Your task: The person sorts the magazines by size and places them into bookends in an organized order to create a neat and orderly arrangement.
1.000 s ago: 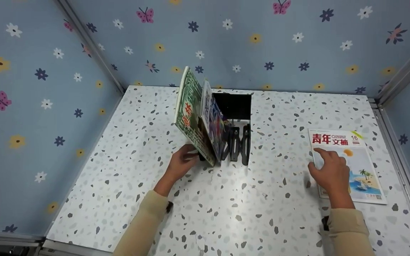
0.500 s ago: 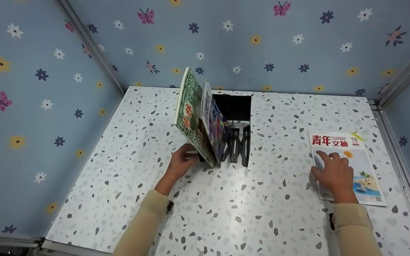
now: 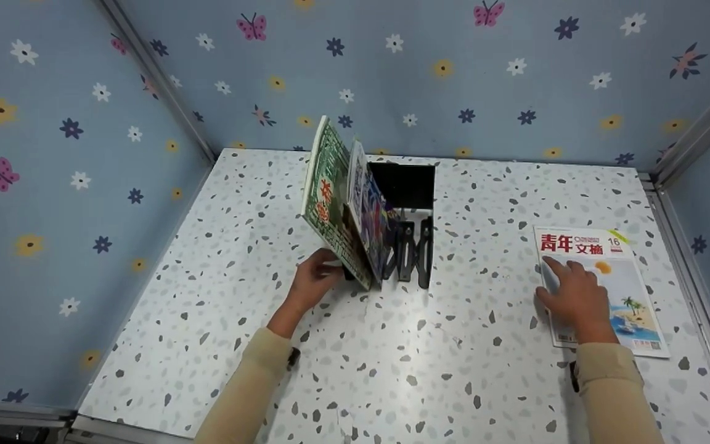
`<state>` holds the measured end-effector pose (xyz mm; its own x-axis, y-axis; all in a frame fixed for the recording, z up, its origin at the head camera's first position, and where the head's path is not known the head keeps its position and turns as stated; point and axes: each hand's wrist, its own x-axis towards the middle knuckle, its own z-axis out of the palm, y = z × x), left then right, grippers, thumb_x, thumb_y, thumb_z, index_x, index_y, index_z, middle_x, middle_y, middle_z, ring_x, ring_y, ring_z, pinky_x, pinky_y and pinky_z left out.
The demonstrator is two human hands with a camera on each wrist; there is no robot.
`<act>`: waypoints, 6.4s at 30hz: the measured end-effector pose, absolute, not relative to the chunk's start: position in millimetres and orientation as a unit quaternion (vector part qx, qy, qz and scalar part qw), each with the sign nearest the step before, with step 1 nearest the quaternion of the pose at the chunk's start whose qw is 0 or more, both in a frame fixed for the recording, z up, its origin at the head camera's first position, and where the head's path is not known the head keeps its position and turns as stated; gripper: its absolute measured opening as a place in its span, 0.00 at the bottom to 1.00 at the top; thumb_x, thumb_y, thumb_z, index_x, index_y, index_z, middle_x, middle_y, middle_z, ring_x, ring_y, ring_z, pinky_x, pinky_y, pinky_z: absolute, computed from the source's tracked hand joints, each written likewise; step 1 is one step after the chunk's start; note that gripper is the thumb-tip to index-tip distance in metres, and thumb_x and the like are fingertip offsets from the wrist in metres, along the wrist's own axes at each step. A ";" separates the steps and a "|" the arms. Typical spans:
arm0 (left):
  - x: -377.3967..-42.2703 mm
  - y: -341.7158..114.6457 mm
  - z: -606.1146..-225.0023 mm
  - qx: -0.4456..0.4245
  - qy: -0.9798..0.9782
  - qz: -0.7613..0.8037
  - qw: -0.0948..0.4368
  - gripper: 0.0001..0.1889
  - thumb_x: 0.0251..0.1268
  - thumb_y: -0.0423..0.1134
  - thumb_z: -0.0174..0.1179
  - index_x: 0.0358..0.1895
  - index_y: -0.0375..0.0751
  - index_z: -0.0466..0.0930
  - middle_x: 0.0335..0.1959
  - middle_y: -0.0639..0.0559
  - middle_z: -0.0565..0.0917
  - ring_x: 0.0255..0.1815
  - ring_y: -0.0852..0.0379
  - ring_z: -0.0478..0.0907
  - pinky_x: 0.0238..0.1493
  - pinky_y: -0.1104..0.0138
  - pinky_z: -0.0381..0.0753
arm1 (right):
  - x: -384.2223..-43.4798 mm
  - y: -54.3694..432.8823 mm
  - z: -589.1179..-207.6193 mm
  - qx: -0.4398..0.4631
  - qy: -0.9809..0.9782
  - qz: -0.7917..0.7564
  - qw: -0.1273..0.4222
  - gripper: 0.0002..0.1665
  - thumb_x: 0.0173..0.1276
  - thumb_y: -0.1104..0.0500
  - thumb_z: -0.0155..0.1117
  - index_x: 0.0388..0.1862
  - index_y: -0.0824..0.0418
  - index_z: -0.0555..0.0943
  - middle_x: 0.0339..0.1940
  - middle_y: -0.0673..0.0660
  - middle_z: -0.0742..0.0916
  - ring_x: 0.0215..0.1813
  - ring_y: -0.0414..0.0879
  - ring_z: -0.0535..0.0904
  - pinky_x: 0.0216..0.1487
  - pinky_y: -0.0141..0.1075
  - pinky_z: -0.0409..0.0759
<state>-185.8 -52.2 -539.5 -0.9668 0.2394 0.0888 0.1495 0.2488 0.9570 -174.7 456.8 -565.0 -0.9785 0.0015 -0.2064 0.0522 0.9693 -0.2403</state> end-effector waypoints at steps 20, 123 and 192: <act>-197.7 -48.4 -566.8 0.097 0.790 0.605 0.022 0.17 0.63 0.29 0.58 0.55 0.37 0.77 0.58 0.43 0.80 0.53 0.44 0.82 0.53 0.60 0.81 | -185.0 472.0 -564.9 0.012 0.976 -0.109 0.189 0.48 0.67 0.35 0.52 0.79 0.51 0.48 0.70 0.81 0.55 0.64 0.84 0.50 0.54 0.76 0.58; -204.3 -48.2 -583.7 0.090 0.798 0.595 0.007 0.14 0.64 0.37 0.55 0.52 0.47 0.79 0.53 0.51 0.83 0.48 0.54 0.83 0.50 0.64 0.81 | -189.5 460.1 -565.6 0.090 0.973 -0.198 0.072 0.39 0.60 0.55 0.58 0.68 0.66 0.58 0.63 0.76 0.66 0.54 0.68 0.66 0.49 0.65 0.66; -204.6 -42.6 -580.3 0.048 0.805 0.591 -0.012 0.10 0.64 0.42 0.57 0.46 0.52 0.82 0.50 0.57 0.85 0.43 0.57 0.83 0.44 0.64 0.82 | -164.5 418.5 -542.2 0.120 0.889 -0.327 -0.296 0.42 0.60 0.70 0.51 0.70 0.37 0.68 0.61 0.62 0.81 0.56 0.63 0.80 0.55 0.16 0.71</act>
